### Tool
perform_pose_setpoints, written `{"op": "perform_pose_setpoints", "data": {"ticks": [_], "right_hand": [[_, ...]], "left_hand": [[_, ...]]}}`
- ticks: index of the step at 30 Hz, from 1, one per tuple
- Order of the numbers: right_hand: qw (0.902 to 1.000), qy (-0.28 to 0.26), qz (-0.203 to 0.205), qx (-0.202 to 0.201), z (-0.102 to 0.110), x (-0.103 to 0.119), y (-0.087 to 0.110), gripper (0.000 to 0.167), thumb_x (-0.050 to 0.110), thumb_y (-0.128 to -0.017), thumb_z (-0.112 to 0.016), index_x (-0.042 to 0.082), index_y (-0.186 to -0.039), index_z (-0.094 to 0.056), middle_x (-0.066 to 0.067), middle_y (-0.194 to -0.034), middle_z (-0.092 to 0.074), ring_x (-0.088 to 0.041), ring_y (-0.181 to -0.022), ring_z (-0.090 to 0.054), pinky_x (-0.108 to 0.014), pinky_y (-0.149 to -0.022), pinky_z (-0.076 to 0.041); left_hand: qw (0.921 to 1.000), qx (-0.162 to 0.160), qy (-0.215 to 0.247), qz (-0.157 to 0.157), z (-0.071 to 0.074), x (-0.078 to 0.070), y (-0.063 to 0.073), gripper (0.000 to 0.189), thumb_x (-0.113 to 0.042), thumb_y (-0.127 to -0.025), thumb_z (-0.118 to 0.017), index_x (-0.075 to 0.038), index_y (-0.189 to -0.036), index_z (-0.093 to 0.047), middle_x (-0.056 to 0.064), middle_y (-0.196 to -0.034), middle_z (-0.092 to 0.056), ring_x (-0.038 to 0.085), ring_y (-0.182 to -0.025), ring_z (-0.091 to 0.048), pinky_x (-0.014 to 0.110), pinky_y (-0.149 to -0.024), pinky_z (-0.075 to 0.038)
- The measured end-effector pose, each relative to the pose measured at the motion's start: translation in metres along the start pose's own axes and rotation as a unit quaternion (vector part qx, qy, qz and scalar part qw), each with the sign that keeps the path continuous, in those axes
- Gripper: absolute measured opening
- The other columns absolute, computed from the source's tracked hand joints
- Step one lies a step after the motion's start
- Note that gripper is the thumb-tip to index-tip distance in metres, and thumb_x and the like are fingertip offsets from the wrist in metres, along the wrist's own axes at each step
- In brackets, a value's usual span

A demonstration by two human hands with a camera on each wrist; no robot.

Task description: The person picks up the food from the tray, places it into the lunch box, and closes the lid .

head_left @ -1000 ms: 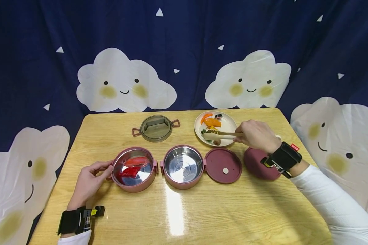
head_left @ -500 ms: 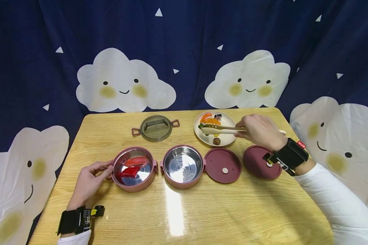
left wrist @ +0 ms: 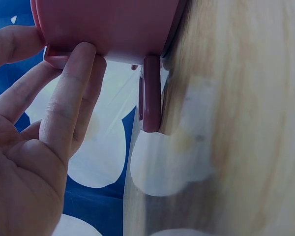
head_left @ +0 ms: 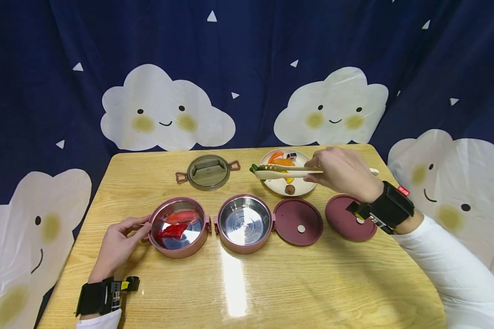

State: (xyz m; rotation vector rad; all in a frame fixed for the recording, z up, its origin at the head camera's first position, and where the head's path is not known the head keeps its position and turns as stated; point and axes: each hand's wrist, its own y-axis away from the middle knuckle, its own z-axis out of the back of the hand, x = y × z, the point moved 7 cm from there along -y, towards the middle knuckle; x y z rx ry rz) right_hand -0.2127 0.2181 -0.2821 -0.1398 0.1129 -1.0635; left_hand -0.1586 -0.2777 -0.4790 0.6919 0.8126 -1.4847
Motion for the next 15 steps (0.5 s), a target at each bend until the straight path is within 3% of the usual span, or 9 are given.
{"op": "perform_pose_setpoints", "data": {"ticks": [6, 12, 15], "right_hand": [[0.9988, 0.022, 0.043, -0.007, 0.006, 0.024, -0.011, 0.013, 0.03, -0.083, -0.091, 0.028, -0.09, -0.081, 0.009, -0.073, -0.068, -0.011, -0.059, -0.055, -0.03, -0.047, -0.039], [0.9977, 0.019, 0.064, -0.013, 0.009, 0.046, -0.019, 0.017, 0.03, -0.081, -0.092, 0.029, -0.08, -0.075, 0.009, -0.07, -0.062, -0.013, -0.061, -0.055, -0.03, -0.047, -0.04], [0.9974, 0.016, 0.07, -0.005, 0.009, 0.057, -0.023, 0.015, 0.031, -0.08, -0.092, 0.029, -0.083, -0.078, 0.01, -0.07, -0.062, -0.014, -0.063, -0.057, -0.03, -0.049, -0.042]], "left_hand": [[1.0, -0.003, 0.003, -0.003, 0.0, -0.001, 0.0, 0.031, -0.028, -0.102, -0.072, -0.007, -0.125, -0.078, -0.027, -0.105, -0.073, -0.015, -0.096, -0.063, 0.004, -0.09, -0.044], [1.0, -0.004, 0.006, -0.005, -0.001, -0.001, 0.0, 0.031, -0.028, -0.101, -0.073, -0.007, -0.124, -0.078, -0.027, -0.105, -0.073, -0.016, -0.097, -0.062, 0.006, -0.09, -0.044], [1.0, -0.004, 0.005, -0.006, 0.0, -0.001, 0.0, 0.031, -0.028, -0.102, -0.072, -0.007, -0.124, -0.078, -0.024, -0.106, -0.075, -0.016, -0.097, -0.062, 0.006, -0.09, -0.045]]}}
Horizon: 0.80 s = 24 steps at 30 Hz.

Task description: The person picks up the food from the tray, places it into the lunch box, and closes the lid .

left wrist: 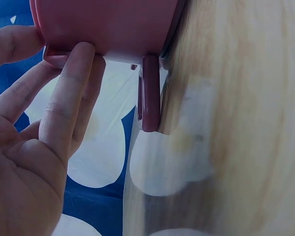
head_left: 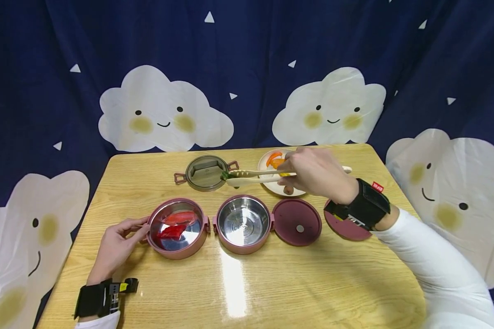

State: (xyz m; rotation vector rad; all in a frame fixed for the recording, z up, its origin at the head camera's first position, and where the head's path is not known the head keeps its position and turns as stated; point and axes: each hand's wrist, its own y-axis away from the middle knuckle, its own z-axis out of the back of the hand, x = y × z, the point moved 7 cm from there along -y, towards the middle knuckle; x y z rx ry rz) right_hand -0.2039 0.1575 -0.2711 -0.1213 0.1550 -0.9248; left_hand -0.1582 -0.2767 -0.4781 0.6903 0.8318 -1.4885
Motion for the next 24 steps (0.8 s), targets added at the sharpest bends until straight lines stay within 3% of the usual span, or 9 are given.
{"op": "perform_pose_setpoints", "data": {"ticks": [6, 13, 18, 24], "right_hand": [[0.9996, 0.005, 0.025, 0.013, 0.001, 0.021, -0.009, 0.011, 0.032, -0.083, -0.09, 0.027, -0.088, -0.081, 0.007, -0.071, -0.063, -0.013, -0.064, -0.058, -0.03, -0.05, -0.043], [0.9981, 0.016, 0.055, 0.022, 0.001, 0.043, -0.017, 0.011, 0.031, -0.084, -0.089, 0.028, -0.084, -0.078, 0.009, -0.077, -0.064, -0.013, -0.074, -0.061, -0.032, -0.053, -0.046], [0.9974, 0.029, 0.065, 0.009, -0.003, 0.057, -0.022, 0.018, 0.038, -0.083, -0.09, 0.028, -0.08, -0.075, 0.011, -0.076, -0.061, -0.014, -0.075, -0.061, -0.031, -0.046, -0.042], [0.9954, 0.015, 0.093, 0.018, -0.009, 0.074, -0.03, 0.016, 0.039, -0.084, -0.089, 0.027, -0.086, -0.078, 0.009, -0.079, -0.067, -0.018, -0.077, -0.065, -0.031, -0.049, -0.046]], "left_hand": [[1.0, 0.001, 0.0, 0.001, -0.001, -0.001, 0.001, 0.031, -0.028, -0.102, -0.072, -0.008, -0.125, -0.078, -0.019, -0.108, -0.077, -0.016, -0.097, -0.062, 0.005, -0.09, -0.045], [1.0, 0.002, 0.002, 0.002, 0.0, -0.001, 0.002, 0.031, -0.027, -0.102, -0.072, -0.007, -0.125, -0.077, -0.027, -0.107, -0.073, -0.016, -0.098, -0.062, 0.005, -0.088, -0.045], [1.0, 0.004, 0.004, 0.002, 0.0, -0.001, 0.001, 0.031, -0.027, -0.102, -0.072, -0.007, -0.126, -0.077, -0.027, -0.106, -0.073, -0.015, -0.098, -0.062, 0.006, -0.089, -0.045], [1.0, 0.004, -0.004, 0.002, 0.0, -0.001, 0.001, 0.032, -0.028, -0.102, -0.071, -0.007, -0.125, -0.077, -0.03, -0.106, -0.071, -0.016, -0.097, -0.061, 0.007, -0.088, -0.046]]}}
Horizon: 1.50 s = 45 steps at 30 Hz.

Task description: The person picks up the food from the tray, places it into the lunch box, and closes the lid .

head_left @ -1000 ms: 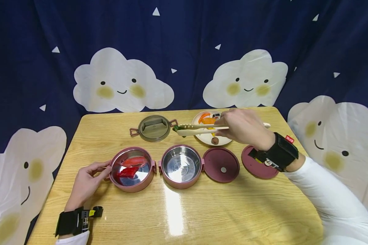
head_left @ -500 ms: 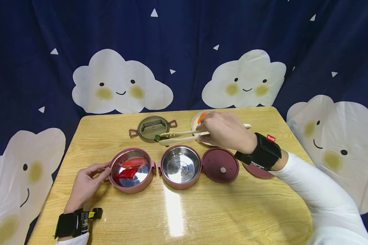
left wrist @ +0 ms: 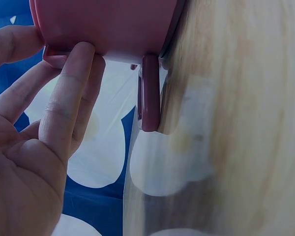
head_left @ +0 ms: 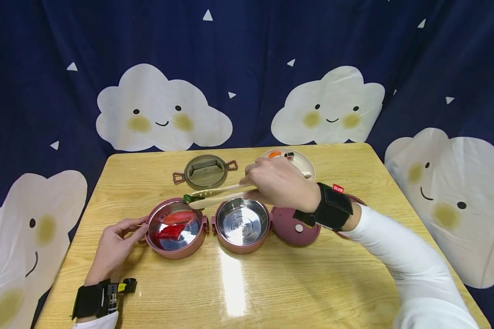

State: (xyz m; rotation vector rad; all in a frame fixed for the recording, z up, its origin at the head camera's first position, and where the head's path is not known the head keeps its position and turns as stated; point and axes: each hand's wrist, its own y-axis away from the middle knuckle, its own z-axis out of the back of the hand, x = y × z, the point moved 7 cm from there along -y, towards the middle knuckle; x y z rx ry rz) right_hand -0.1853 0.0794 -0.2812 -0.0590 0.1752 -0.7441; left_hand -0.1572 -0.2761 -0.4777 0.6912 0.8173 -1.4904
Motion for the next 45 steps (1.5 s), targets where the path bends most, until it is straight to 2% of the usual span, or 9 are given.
{"op": "perform_pose_setpoints", "data": {"ticks": [5, 10, 19, 26, 31, 39, 45], "right_hand": [[0.9996, -0.017, 0.017, 0.015, -0.009, 0.014, -0.01, 0.012, 0.035, -0.087, -0.087, 0.028, -0.089, -0.079, 0.009, -0.082, -0.069, -0.017, -0.08, -0.067, -0.031, -0.053, -0.049], [0.9979, -0.046, 0.041, 0.019, -0.021, 0.029, -0.018, 0.01, 0.035, -0.088, -0.087, 0.027, -0.09, -0.081, 0.01, -0.08, -0.071, -0.011, -0.072, -0.068, -0.029, -0.052, -0.051], [0.995, -0.049, 0.06, 0.064, -0.041, 0.051, -0.029, 0.011, 0.038, -0.091, -0.084, 0.028, -0.094, -0.082, 0.01, -0.084, -0.073, -0.011, -0.071, -0.066, -0.03, -0.05, -0.05], [0.9941, -0.063, 0.066, 0.058, -0.047, 0.061, -0.033, 0.01, 0.039, -0.089, -0.086, 0.03, -0.093, -0.083, 0.012, -0.084, -0.075, -0.008, -0.068, -0.064, -0.026, -0.05, -0.047], [0.9953, -0.038, 0.071, 0.055, -0.053, 0.069, -0.036, 0.012, 0.043, -0.087, -0.086, 0.031, -0.09, -0.082, 0.014, -0.085, -0.077, -0.008, -0.069, -0.066, -0.027, -0.052, -0.05], [0.9956, -0.006, 0.082, 0.046, -0.06, 0.078, -0.037, 0.016, 0.039, -0.087, -0.085, 0.028, -0.082, -0.075, 0.013, -0.077, -0.07, -0.006, -0.064, -0.056, -0.024, -0.049, -0.044], [0.9942, 0.017, 0.087, 0.061, -0.065, 0.085, -0.041, 0.019, 0.04, -0.086, -0.085, 0.027, -0.081, -0.072, 0.012, -0.08, -0.071, -0.011, -0.075, -0.065, -0.029, -0.053, -0.05]], "left_hand": [[1.0, -0.001, -0.002, 0.0, 0.001, -0.001, 0.0, 0.031, -0.028, -0.102, -0.072, -0.008, -0.125, -0.078, -0.026, -0.106, -0.073, -0.016, -0.097, -0.061, 0.007, -0.088, -0.045], [1.0, -0.002, 0.006, -0.007, 0.0, -0.002, -0.002, 0.03, -0.027, -0.102, -0.072, -0.008, -0.125, -0.078, -0.019, -0.107, -0.076, -0.015, -0.097, -0.063, 0.005, -0.089, -0.045], [1.0, -0.003, 0.005, -0.005, -0.001, -0.001, 0.0, 0.03, -0.027, -0.102, -0.071, -0.008, -0.124, -0.078, -0.023, -0.107, -0.075, -0.016, -0.097, -0.063, 0.006, -0.09, -0.045], [1.0, -0.004, 0.004, -0.006, 0.0, -0.002, 0.0, 0.03, -0.026, -0.102, -0.072, -0.008, -0.124, -0.078, -0.027, -0.106, -0.073, -0.017, -0.096, -0.063, 0.005, -0.088, -0.046], [1.0, -0.004, 0.005, -0.005, 0.0, -0.002, -0.001, 0.03, -0.026, -0.102, -0.072, -0.007, -0.124, -0.078, -0.03, -0.105, -0.071, -0.017, -0.096, -0.062, 0.006, -0.088, -0.045], [1.0, -0.005, 0.004, -0.005, 0.0, -0.002, -0.002, 0.03, -0.026, -0.102, -0.072, -0.007, -0.125, -0.078, -0.033, -0.102, -0.07, -0.016, -0.094, -0.063, 0.007, -0.088, -0.046], [0.9999, -0.008, 0.001, -0.007, 0.001, -0.002, -0.002, 0.029, -0.024, -0.101, -0.073, -0.006, -0.124, -0.078, -0.032, -0.1, -0.071, -0.014, -0.091, -0.064, 0.007, -0.086, -0.046]]}}
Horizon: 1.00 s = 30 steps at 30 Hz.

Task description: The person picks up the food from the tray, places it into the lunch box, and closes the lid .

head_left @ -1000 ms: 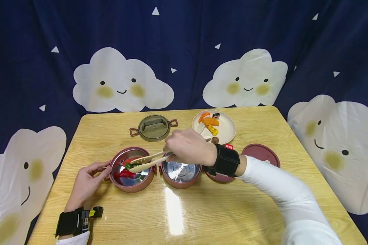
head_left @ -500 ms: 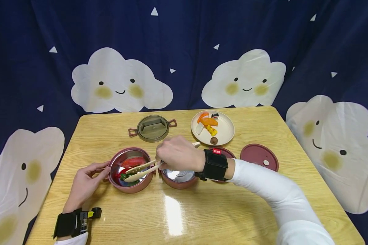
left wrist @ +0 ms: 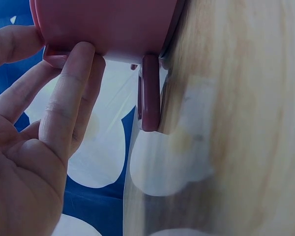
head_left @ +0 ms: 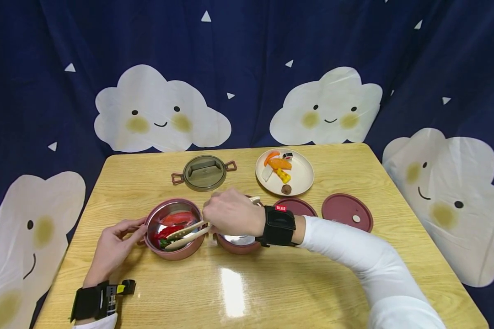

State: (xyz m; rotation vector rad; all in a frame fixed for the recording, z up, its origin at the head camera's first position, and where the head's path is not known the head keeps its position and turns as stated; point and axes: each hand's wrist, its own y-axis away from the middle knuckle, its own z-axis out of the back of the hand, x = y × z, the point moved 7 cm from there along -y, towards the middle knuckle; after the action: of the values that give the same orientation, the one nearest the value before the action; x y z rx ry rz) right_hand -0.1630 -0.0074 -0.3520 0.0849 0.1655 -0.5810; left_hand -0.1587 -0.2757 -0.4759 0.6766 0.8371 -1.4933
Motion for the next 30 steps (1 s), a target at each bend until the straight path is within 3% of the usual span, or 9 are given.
{"op": "perform_pose_setpoints", "data": {"ticks": [4, 13, 22, 30], "right_hand": [[0.9998, 0.015, 0.0, 0.012, -0.002, 0.005, -0.005, 0.02, 0.044, -0.086, -0.085, 0.027, -0.086, -0.075, 0.012, -0.086, -0.074, -0.012, -0.082, -0.07, -0.031, -0.056, -0.054], [0.9996, 0.007, -0.006, 0.025, -0.005, 0.006, -0.01, 0.025, 0.049, -0.085, -0.086, 0.027, -0.09, -0.077, 0.013, -0.087, -0.075, -0.013, -0.081, -0.069, -0.031, -0.056, -0.054], [0.9981, -0.044, -0.011, 0.042, -0.001, -0.01, -0.004, 0.028, 0.051, -0.086, -0.085, 0.024, -0.093, -0.078, 0.01, -0.087, -0.074, -0.008, -0.071, -0.065, -0.027, -0.056, -0.054], [0.9963, -0.079, -0.017, 0.027, 0.015, -0.03, 0.009, 0.02, 0.042, -0.09, -0.084, 0.025, -0.098, -0.081, 0.007, -0.09, -0.073, -0.013, -0.079, -0.071, -0.03, -0.062, -0.057]], "left_hand": [[1.0, -0.002, -0.002, 0.0, 0.001, 0.001, 0.001, 0.029, -0.025, -0.101, -0.073, -0.006, -0.124, -0.078, -0.033, -0.1, -0.071, -0.014, -0.092, -0.063, 0.007, -0.086, -0.046], [1.0, -0.002, -0.004, 0.0, 0.002, 0.001, 0.001, 0.03, -0.025, -0.101, -0.073, -0.007, -0.124, -0.078, -0.031, -0.102, -0.072, -0.015, -0.093, -0.063, 0.007, -0.086, -0.046], [1.0, 0.0, 0.003, -0.006, 0.0, 0.0, 0.001, 0.029, -0.024, -0.101, -0.073, -0.006, -0.124, -0.078, -0.033, -0.101, -0.071, -0.013, -0.091, -0.064, 0.005, -0.086, -0.046], [1.0, 0.0, 0.001, -0.004, 0.0, 0.0, 0.001, 0.029, -0.024, -0.101, -0.073, -0.007, -0.124, -0.078, -0.032, -0.101, -0.071, -0.014, -0.092, -0.064, 0.005, -0.087, -0.046]]}}
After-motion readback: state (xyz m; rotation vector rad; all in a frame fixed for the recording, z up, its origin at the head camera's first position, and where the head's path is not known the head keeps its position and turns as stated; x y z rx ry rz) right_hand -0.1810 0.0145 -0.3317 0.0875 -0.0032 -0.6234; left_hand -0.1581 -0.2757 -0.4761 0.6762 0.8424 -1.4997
